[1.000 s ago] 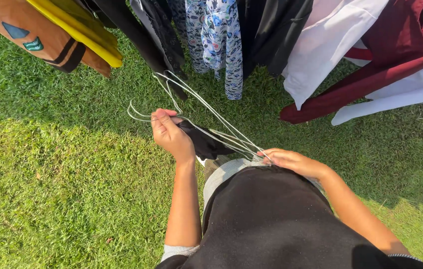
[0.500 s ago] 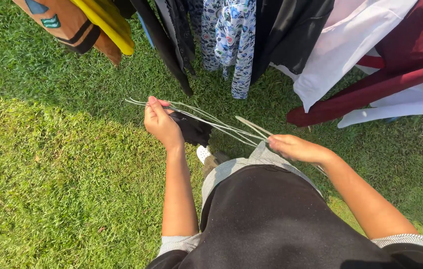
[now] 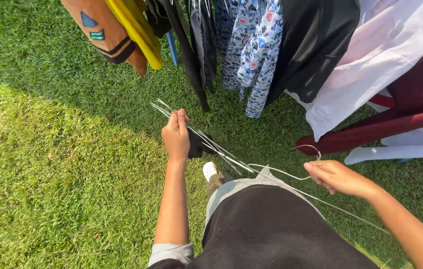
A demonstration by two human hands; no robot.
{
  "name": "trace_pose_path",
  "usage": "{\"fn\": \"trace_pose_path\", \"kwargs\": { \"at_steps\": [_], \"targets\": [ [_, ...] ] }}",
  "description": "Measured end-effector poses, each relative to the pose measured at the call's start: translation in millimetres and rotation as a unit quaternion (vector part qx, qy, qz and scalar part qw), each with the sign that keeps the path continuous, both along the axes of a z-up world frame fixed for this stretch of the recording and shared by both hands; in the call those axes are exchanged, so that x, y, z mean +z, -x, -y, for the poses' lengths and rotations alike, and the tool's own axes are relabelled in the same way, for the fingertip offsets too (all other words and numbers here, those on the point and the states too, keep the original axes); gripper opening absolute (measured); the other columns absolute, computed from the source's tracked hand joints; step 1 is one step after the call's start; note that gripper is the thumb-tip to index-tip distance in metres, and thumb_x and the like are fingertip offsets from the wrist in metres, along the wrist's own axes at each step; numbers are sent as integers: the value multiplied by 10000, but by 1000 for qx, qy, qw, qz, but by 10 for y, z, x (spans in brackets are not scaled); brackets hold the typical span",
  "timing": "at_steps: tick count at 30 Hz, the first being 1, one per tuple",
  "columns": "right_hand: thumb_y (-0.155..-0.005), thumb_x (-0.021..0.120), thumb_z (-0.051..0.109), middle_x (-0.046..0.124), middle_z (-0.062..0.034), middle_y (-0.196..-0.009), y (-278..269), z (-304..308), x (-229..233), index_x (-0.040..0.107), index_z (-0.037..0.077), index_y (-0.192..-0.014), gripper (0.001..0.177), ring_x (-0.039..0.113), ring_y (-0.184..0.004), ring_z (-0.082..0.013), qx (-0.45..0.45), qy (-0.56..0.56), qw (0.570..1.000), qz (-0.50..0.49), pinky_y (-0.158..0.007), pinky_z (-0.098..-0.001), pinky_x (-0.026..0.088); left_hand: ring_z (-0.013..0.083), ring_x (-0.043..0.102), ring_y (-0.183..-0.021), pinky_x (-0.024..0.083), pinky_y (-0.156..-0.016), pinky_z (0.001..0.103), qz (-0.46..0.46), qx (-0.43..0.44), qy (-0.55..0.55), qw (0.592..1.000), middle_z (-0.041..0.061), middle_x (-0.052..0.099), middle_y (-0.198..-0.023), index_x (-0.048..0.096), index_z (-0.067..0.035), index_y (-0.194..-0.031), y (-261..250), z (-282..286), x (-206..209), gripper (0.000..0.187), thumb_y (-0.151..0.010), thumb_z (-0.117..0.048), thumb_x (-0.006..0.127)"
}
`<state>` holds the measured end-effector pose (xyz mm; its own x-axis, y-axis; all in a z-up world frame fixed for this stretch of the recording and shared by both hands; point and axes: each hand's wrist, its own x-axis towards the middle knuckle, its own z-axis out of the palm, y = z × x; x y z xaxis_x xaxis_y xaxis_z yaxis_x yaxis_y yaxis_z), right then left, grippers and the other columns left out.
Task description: The recorder takes damp clothes from a basket and hangs them onto a clothesline using hangers.
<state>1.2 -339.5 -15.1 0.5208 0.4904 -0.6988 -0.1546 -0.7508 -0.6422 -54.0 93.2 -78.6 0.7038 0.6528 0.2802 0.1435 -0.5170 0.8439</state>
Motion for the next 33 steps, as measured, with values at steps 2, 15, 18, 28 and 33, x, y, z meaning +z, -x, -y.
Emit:
{"fn": "trace_pose_path", "kwargs": {
  "at_steps": [2, 15, 18, 28, 33],
  "targets": [
    [-1026, 379, 458, 742, -63, -791, 37, 70, -70, 729, 69, -908, 537, 745, -706, -167, 20, 120, 992, 35, -653, -297, 649, 71, 394, -419, 260, -411, 231, 6, -32, -39, 999, -34, 554, -553, 703, -91, -867, -8, 34, -9, 354, -1093, -283, 511],
    [-948, 534, 493, 776, 134, -853, 130, -276, 368, 737, 264, -982, 308, 669, -658, -54, 156, 141, 967, 143, -671, -237, 522, 148, 534, -417, 385, -425, 308, -29, -44, -142, 988, 16, 681, -610, 715, -84, -972, -121, -13, 200, 226, -1040, -264, 597],
    [-916, 591, 473, 768, 125, -723, 126, -519, 414, 708, 283, -942, 225, 624, -505, -75, 187, 93, 943, 258, -542, -257, 492, 134, 564, -444, 401, -433, 291, -5, -39, -145, 989, 27, 730, -677, 757, -65, -1022, -179, -98, 286, 215, -1017, -245, 640],
    [-1044, 345, 267, 731, -234, -1070, -87, -1712, 814, 131, 204, -1644, 641, 725, -816, -535, 284, 111, 896, 323, -733, -656, 581, 201, 693, -549, 552, -510, 304, 53, 17, -350, 935, 1, 685, -627, 656, -201, -868, -323, 156, 1203, 249, -1038, -378, 614],
    [-1025, 445, 416, 666, -228, -1053, -223, -1718, 695, 127, 137, -1662, 765, 717, -730, -533, 267, 147, 873, 381, -690, -659, 578, 219, 693, -560, 548, -507, 322, 92, -33, -317, 944, 15, 659, -597, 649, -193, -861, -394, 287, 1218, 234, -1024, -359, 627]
  ]
}}
